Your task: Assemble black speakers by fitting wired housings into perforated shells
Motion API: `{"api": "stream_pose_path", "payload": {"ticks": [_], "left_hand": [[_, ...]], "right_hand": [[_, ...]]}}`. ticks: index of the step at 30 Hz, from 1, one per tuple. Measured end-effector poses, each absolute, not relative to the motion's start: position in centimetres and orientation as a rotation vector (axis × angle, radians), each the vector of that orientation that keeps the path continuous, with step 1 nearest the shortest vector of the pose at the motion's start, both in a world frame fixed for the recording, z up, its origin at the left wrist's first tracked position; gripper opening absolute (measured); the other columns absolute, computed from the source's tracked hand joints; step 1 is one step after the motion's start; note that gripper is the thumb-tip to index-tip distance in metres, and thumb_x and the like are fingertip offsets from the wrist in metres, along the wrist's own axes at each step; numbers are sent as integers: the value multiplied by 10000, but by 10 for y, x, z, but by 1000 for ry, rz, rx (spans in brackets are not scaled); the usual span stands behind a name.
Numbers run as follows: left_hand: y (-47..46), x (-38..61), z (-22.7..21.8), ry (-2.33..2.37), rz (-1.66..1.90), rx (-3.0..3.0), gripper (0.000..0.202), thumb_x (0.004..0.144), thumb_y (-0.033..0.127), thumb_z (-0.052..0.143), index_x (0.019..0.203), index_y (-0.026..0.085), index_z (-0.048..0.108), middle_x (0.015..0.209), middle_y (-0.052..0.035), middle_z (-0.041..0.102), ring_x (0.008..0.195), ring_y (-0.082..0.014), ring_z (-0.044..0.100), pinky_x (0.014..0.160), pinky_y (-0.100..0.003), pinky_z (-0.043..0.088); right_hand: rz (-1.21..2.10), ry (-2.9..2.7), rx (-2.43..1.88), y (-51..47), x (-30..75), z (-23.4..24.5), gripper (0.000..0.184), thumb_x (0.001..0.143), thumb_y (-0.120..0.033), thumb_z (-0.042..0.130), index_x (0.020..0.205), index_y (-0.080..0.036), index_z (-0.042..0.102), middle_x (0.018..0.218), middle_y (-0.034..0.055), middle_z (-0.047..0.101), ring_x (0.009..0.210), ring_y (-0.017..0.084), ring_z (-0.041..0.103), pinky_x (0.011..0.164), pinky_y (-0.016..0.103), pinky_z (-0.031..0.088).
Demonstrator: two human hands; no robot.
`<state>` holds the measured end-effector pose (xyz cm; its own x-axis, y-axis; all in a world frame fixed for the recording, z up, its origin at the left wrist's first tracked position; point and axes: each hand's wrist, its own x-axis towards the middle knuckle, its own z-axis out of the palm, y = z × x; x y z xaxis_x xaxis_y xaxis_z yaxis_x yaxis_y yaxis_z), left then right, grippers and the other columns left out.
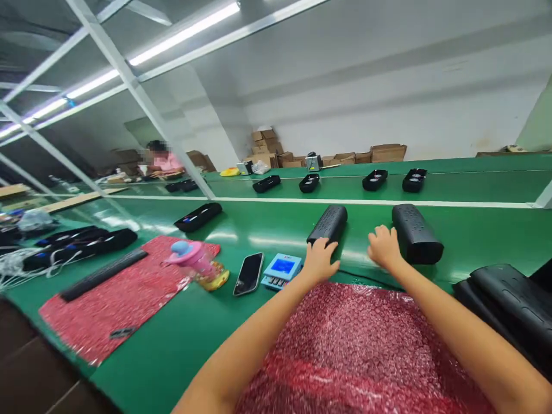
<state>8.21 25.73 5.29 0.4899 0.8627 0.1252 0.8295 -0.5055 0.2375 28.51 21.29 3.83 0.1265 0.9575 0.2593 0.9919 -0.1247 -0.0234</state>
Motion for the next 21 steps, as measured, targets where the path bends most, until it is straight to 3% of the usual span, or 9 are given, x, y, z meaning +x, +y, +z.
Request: {"api": "stream_pose_path", "payload": {"ticks": [4,6,8,10,13,15,18,21], "left_hand": [[160,-16,27,1426,439,2584,330,719,215,534,1016,290,657,1215,-29,596,1194,-243,476,1122,-434,189],[114,-81,8,1733,817,2343,241,682,141,486,760,265,677,959,-25,669,1014,-205,570,1031,-369,345],[70,-144,-14,2244,1001,1909,212,644,100,449,508,229,549,662,-24,597,822,-195,576,834,-312,447],[29,-195,-37,2529,997,1589,226,596,44,403,440,206,421,530,-13,469,619,-176,501,630,-288,418],[-18,-242,-71,2741,848,1160,242,587,-12,394,450,188,388,481,12,367,521,-143,412,527,-259,323],[-34,-256,-96,2726,711,973,259,688,-5,443,495,167,440,514,26,401,547,-126,439,540,-244,341],[-36,-262,-136,2589,560,778,173,852,280,568,785,120,585,755,12,575,680,-121,556,623,-266,467],[-21,-258,-174,2457,513,623,254,877,328,546,1025,126,584,990,-48,613,839,-161,605,718,-332,525]], "right_hand": [[-231,-2347,-1660,147,206,6,187,841,-263,518,965,-166,618,1147,106,559,1115,247,450,986,422,306],[-214,-2453,-1407,116,179,-5,118,823,-181,503,834,-175,621,1002,91,598,956,207,498,864,345,358],[-203,-2512,-1181,96,163,-9,181,826,-123,454,719,-181,589,801,60,583,759,161,483,701,289,345],[-196,-2537,-994,86,150,-9,244,812,-83,407,636,-183,544,648,36,513,628,140,422,594,279,277],[-175,-2540,-815,84,128,-3,248,731,-32,381,565,-181,489,557,27,439,547,133,361,537,292,203],[-144,-2553,-734,85,108,1,230,681,-17,380,547,-181,469,534,24,416,520,129,341,522,296,177],[-82,-2606,-595,88,72,5,216,650,-19,381,528,-183,449,516,21,401,498,125,340,508,291,181],[-28,-2672,-491,97,33,4,232,666,-23,371,547,-191,479,527,26,434,506,132,385,507,279,241]]}}
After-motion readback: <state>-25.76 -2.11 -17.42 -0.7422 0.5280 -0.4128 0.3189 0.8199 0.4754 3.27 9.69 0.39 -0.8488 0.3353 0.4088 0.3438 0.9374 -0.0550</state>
